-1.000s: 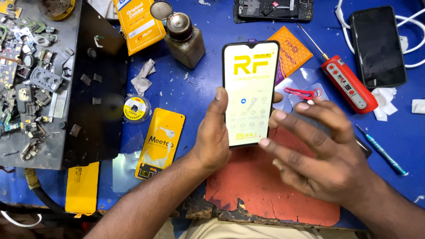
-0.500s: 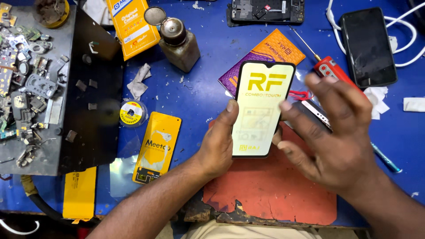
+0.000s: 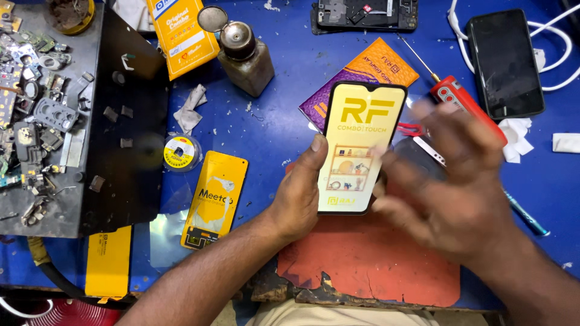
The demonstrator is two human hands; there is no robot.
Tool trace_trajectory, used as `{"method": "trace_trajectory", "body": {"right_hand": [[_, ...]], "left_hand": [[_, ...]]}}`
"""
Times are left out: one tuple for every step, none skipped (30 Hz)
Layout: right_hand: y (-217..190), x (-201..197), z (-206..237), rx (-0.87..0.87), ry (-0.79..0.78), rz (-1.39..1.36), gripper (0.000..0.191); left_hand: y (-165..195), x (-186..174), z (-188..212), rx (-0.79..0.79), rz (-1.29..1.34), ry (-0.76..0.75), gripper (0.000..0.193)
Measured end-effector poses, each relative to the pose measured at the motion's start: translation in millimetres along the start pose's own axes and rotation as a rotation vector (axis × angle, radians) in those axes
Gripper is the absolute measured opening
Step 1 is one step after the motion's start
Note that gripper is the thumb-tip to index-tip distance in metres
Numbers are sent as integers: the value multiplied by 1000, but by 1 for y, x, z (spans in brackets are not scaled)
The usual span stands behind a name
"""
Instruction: The person peels the protective film off a new Samsung Galaxy A20 replacement display, holds the new screen next to the phone, and powers it on to test the display. They then handle the disassembled phone body, working on its flex cable and internal components at the bench.
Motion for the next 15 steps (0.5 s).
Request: {"method": "trace_trajectory", "body": {"right_hand": [[2, -2, -1, 29, 15, 0, 60], [4, -4, -2, 58, 30, 1, 62], [6, -5, -3, 87, 46, 1, 64], [4, -3, -3, 68, 30, -13, 63], [2, -1, -2, 49, 14, -27, 61], [0, 1, -1, 32, -4, -42, 59], [-1, 2, -1, 29, -4, -36, 59], [-1, 2, 0, 26, -5, -31, 58], [-1, 3, 1, 22, -6, -25, 57], [-1, 2, 1, 25, -2, -40, 56], [0, 1, 1, 28, 2, -55, 56], [1, 0, 2, 31, 8, -69, 55], [1, 1, 2, 29, 7, -55, 55], [1, 1, 2, 27, 5, -41, 55], [0, 2, 2, 24, 3, -28, 55]], "left_hand": [[2, 1, 0, 22, -40, -14, 81], [3, 2, 1, 44, -81, -28, 82], [2, 0, 1, 30, -65, -11, 81], [1, -1, 1, 16, -50, 6, 79], [0, -3, 1, 1, -34, 24, 78], [0, -4, 1, 3, -33, 19, 78], [0, -5, 1, 5, -30, 15, 78], [1, -5, 2, 7, -27, 11, 77], [2, -6, 2, 18, -37, 6, 78], [3, -6, 3, 29, -47, 0, 78], [4, -6, 3, 40, -57, -7, 78], [5, -5, 3, 40, -58, -6, 78], [5, -5, 2, 40, -59, -5, 78], [5, -4, 2, 41, -60, -3, 78], [7, -3, 2, 48, -57, -7, 77]]}}
Point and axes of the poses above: each hand's wrist, its own z-axis away from the middle knuckle, its own x-axis out of the palm, y = z × x, the point moved 7 cm from there along -z, towards the middle knuckle, and after that the axes turned 13 degrees about x, right-handed, at the moved point
